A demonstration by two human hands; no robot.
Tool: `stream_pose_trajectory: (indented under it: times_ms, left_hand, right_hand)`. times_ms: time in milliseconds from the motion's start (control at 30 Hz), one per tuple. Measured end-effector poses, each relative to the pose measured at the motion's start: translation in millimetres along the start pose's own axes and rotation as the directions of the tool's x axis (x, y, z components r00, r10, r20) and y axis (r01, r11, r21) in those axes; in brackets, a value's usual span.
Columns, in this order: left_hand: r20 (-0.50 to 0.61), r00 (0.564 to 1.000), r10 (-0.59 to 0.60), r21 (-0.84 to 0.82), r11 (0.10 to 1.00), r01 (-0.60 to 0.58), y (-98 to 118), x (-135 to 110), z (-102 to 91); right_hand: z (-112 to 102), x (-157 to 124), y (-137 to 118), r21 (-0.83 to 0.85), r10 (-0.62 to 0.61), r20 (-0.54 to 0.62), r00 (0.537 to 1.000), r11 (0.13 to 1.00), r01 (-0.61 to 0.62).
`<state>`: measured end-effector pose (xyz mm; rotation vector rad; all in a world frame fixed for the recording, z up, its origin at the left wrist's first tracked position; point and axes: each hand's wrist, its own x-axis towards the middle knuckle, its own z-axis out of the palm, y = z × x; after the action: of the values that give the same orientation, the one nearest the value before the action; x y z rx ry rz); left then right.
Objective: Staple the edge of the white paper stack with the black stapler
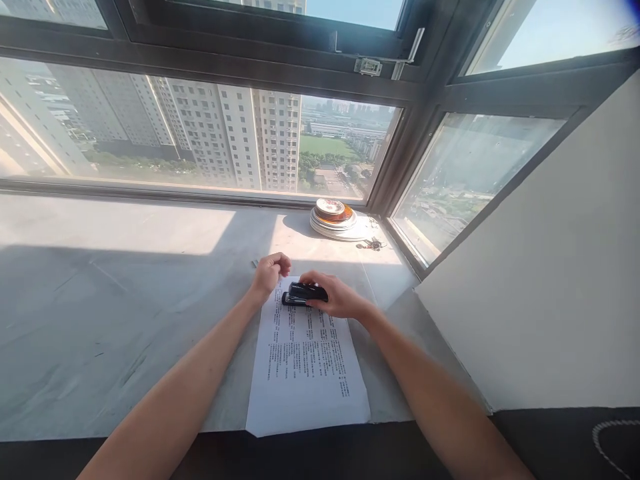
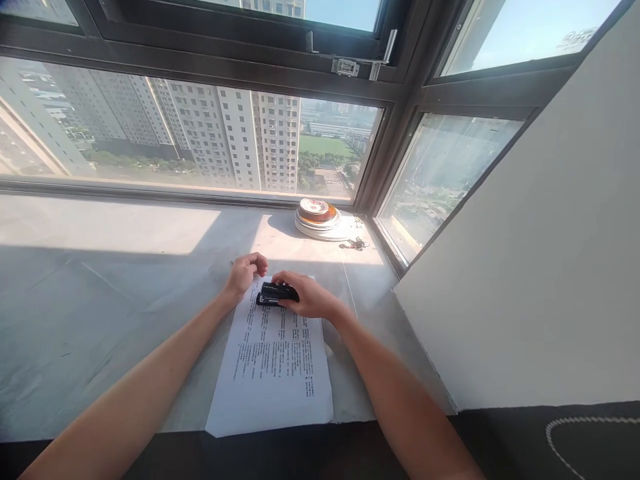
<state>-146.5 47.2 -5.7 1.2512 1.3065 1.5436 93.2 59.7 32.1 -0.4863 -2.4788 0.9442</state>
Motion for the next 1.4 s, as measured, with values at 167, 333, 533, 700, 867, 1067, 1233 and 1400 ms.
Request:
stream_pose_trajectory:
  times_ms: [167,333,533,700,867,1067,1233,1400]
  left_hand:
    - [-0.106,0.994,-0.011,-0.054,0.999,0.005,0,2,0.4]
    - [-0.188,0.981,-0.040,-0.095,0.995,0.022,-3,5,-2.6]
    - [-0.215,0.975,-0.060,-0.145,0.989,0.029,-4,7,-4.4]
    - [-0.244,0.970,-0.004,-0.071,0.997,-0.014,-3,5,-3.9]
    - [-0.335,0.942,-0.035,-0.146,0.989,-0.015,-3,7,-7.7]
    - [-0.282,0.958,-0.044,-0.118,0.993,0.011,-2,5,-8.5]
    - [-0.274,0.959,-0.068,-0.147,0.989,0.029,-2,5,-9.6]
    - [-0.232,0.970,-0.076,-0.154,0.987,0.040,-3,6,-11.5]
  right_hand:
    - [10,14,14,0.080,0.000,-0.128,0.992,0.997,0.010]
    - [7,17,24,0.115,0.025,-0.084,0.996,0.993,-0.015]
    - [-29,3,42,0.284,0.069,-0.006,0.998,0.957,-0.064]
    - [-32,0,56,0.347,0.084,0.081,0.993,0.932,-0.107]
    - [-27,3,61,0.373,0.070,0.079,0.994,0.923,-0.094]
    - [-29,3,60,0.327,0.059,0.115,0.992,0.940,-0.094]
    - [-30,3,63,0.309,0.053,0.134,0.990,0.947,-0.093]
    - [-36,-2,62,0.291,0.060,0.160,0.985,0.951,-0.105]
